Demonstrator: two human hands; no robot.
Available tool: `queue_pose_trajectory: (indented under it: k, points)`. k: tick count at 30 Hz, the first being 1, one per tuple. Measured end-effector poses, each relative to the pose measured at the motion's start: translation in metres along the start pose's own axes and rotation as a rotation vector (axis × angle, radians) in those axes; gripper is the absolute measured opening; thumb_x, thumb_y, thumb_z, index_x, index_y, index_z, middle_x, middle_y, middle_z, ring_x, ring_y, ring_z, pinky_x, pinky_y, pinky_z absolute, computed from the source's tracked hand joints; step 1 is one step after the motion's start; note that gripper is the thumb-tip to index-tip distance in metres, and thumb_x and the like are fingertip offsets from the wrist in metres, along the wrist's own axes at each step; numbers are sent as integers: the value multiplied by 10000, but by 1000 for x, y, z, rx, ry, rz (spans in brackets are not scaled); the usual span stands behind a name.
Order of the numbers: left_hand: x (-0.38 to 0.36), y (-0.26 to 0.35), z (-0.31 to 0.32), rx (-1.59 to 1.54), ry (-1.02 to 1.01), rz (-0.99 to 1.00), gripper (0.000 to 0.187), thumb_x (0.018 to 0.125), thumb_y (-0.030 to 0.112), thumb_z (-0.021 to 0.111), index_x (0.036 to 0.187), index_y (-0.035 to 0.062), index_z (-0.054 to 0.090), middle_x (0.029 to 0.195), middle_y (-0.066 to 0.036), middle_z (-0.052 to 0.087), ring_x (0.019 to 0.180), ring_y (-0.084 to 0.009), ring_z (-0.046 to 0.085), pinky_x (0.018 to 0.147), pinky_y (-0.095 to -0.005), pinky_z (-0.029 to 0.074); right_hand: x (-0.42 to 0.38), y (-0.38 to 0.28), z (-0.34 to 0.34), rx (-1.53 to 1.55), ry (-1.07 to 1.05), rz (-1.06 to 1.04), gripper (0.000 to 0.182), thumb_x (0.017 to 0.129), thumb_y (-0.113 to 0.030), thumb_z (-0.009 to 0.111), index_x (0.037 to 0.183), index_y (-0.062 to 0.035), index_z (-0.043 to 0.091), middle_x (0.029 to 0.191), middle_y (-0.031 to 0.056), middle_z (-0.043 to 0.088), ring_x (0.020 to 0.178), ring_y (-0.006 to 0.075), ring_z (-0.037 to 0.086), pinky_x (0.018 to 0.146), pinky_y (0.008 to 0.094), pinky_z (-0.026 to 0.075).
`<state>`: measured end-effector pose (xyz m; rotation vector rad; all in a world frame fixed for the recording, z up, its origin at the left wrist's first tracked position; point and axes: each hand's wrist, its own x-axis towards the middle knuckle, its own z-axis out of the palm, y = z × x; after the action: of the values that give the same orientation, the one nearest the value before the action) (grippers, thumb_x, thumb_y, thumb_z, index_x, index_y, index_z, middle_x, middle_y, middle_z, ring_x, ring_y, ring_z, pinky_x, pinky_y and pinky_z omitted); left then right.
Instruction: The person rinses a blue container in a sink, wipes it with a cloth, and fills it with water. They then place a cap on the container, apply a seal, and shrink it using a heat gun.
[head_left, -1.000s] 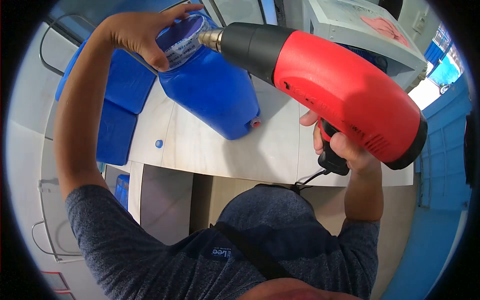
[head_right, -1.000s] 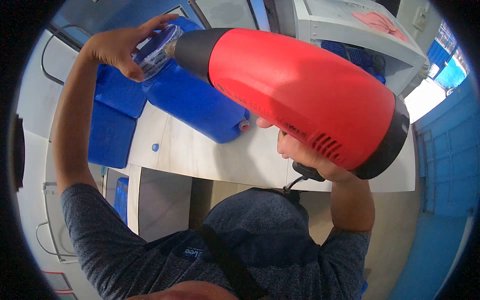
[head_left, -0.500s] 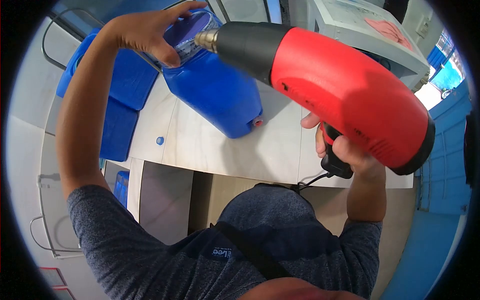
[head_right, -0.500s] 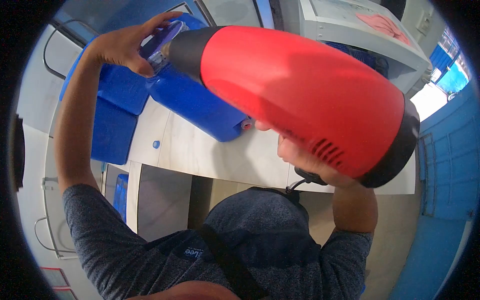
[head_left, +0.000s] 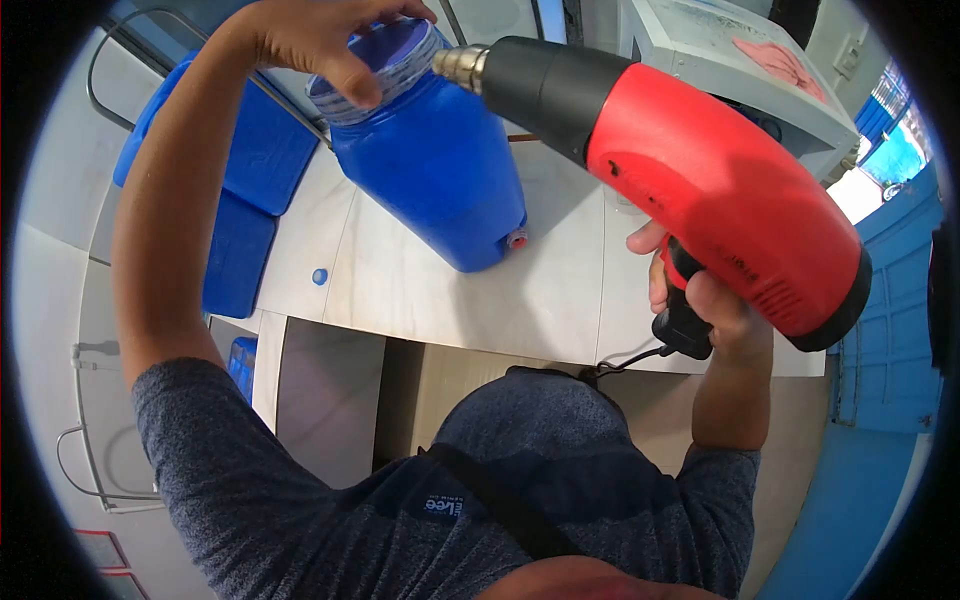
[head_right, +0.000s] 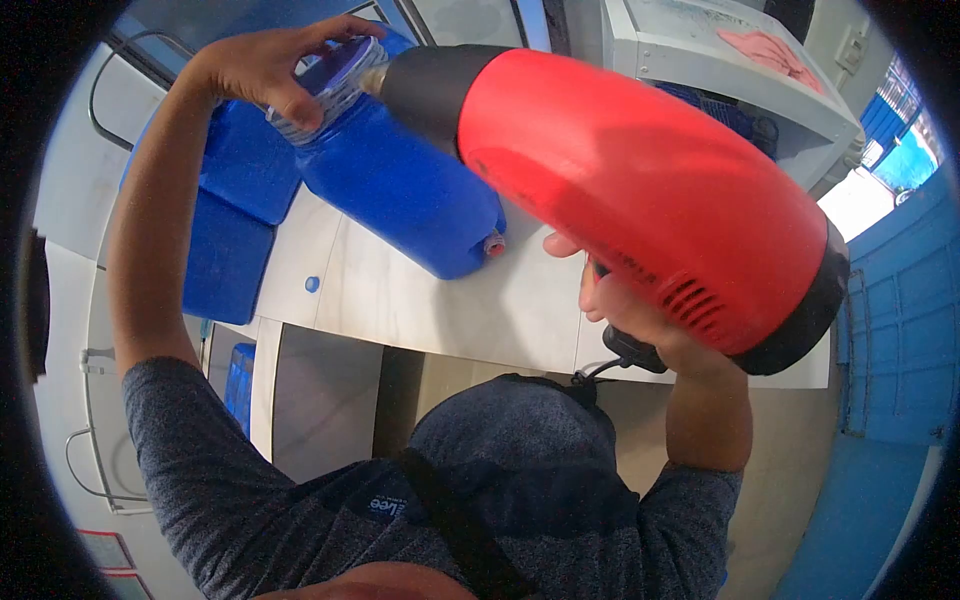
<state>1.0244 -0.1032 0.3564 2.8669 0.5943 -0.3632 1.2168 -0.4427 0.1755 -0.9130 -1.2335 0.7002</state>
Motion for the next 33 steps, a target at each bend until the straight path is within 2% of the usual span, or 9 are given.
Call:
queue_pose_trajectory:
  k: [1, 5, 7, 11, 13, 25, 27, 31, 33]
  points:
    - [1, 1, 0, 61, -7, -88, 1193, 537, 511, 853, 1550, 204, 302, 1409, -274, 500, 1288, -505, 494, 1046, -629, 449, -1, 0, 1, 75, 23, -38, 330, 879, -176, 730, 1109, 52, 669, 844, 71, 664, 653, 118, 593, 586, 258, 475]
    - [-1, -2, 7, 81, 92, -275, 1190, 575, 757, 770, 1530, 189, 345, 1411, -298, 490, 1278, -525, 495, 1045, -624, 448, -6, 3, 1, 86, 113, -60, 330, 884, -172, 724, 1116, 56, 665, 843, 73, 664, 650, 122, 587, 595, 263, 478]
    - [-3, -8, 4, 55, 65, -217, 1191, 612, 896, 615, 1522, 171, 361, 1443, -285, 468, 1305, -520, 471, 1051, -624, 439, -10, 7, -1, 17, 30, 14, 565, 896, -340, 706, 1221, 100, 568, 976, 164, 673, 607, 142, 597, 538, 279, 496]
    - [-3, -5, 3, -62, 222, -30, 888, 842, 757, 546, 1481, 152, 426, 1362, -237, 554, 1245, -432, 564, 1015, -563, 494, -12, 2, 8, -143, -2, 2, 609, 914, -352, 684, 1264, 121, 528, 1033, 207, 671, 604, 157, 603, 521, 292, 504]
    - [-18, 52, -11, -158, 28, -307, 884, 921, 707, 471, 1566, 133, 280, 1549, -211, 373, 1411, -400, 385, 1167, -515, 315, -7, 0, 7, -92, -38, -22, 589, 917, -326, 682, 1265, 123, 525, 1052, 211, 672, 610, 164, 605, 532, 296, 508]
    - [2, 6, -5, 77, 106, -113, 538, 1022, 427, 499, 1403, 47, 513, 1325, -170, 594, 1250, -279, 544, 1084, -415, 409, -6, 1, 14, -445, 5, -97, 536, 928, -359, 682, 1203, 93, 589, 1034, 173, 686, 627, 154, 595, 539, 293, 498]
    - [16, -41, 0, 41, 97, -91, 568, 1007, 501, 491, 1397, 89, 516, 1267, -171, 613, 1184, -291, 595, 1012, -439, 482, -6, 1, 14, -458, 21, -79, 550, 925, -379, 690, 1195, 90, 595, 1028, 168, 687, 626, 151, 593, 538, 292, 496]
    - [12, -54, 6, -1, 194, -73, 530, 1010, 523, 483, 1337, 110, 545, 1146, -152, 645, 1069, -262, 655, 892, -430, 569, -11, 6, 6, -2, -17, -7, 582, 920, -402, 702, 1214, 86, 584, 1016, 161, 680, 634, 147, 598, 543, 289, 498]
    - [5, -48, 13, -7, 299, -80, 467, 1028, 470, 483, 1283, 89, 572, 1083, -132, 658, 1019, -221, 665, 843, -398, 583, -19, 13, 15, -62, 30, -103, 591, 923, -393, 703, 1234, 91, 569, 1037, 171, 678, 638, 145, 598, 552, 285, 500]
